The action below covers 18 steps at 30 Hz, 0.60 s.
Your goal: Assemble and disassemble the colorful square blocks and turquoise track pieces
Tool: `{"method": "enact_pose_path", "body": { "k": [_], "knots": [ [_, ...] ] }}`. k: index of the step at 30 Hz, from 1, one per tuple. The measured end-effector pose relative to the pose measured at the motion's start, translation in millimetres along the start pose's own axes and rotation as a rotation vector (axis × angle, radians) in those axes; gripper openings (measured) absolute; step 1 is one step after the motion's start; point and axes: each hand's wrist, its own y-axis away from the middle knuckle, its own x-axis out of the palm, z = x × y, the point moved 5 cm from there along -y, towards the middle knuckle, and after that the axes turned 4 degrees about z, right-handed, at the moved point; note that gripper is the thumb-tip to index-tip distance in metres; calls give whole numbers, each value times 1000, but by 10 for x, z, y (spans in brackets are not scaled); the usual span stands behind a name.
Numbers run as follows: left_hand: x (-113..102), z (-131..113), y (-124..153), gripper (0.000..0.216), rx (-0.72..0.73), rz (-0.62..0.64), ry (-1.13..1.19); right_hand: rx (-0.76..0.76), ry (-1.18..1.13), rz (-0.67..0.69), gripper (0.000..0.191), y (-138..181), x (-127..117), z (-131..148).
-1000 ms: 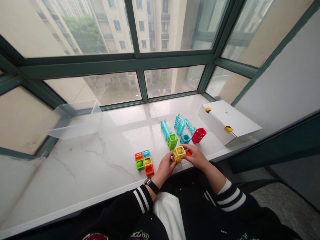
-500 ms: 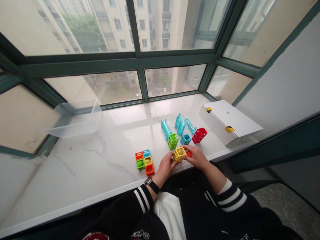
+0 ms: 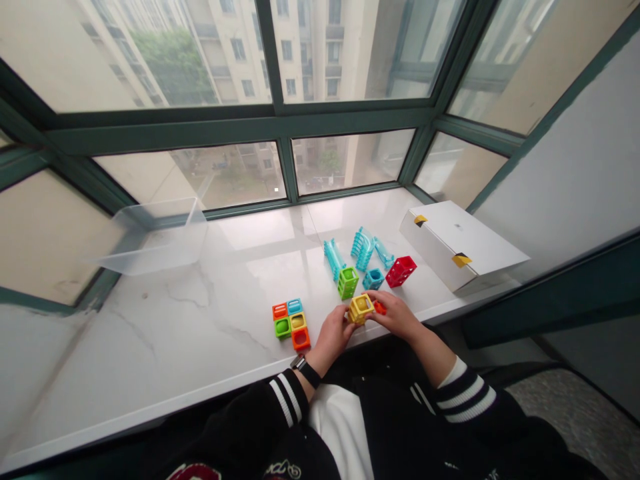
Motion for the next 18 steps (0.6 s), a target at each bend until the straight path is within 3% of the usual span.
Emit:
{"method": "enact_pose_path", "body": {
  "k": [18],
  "knots": [
    [-14, -23, 16, 37, 9, -1, -12, 17, -30, 6, 48, -1, -6, 31]
  ]
}}
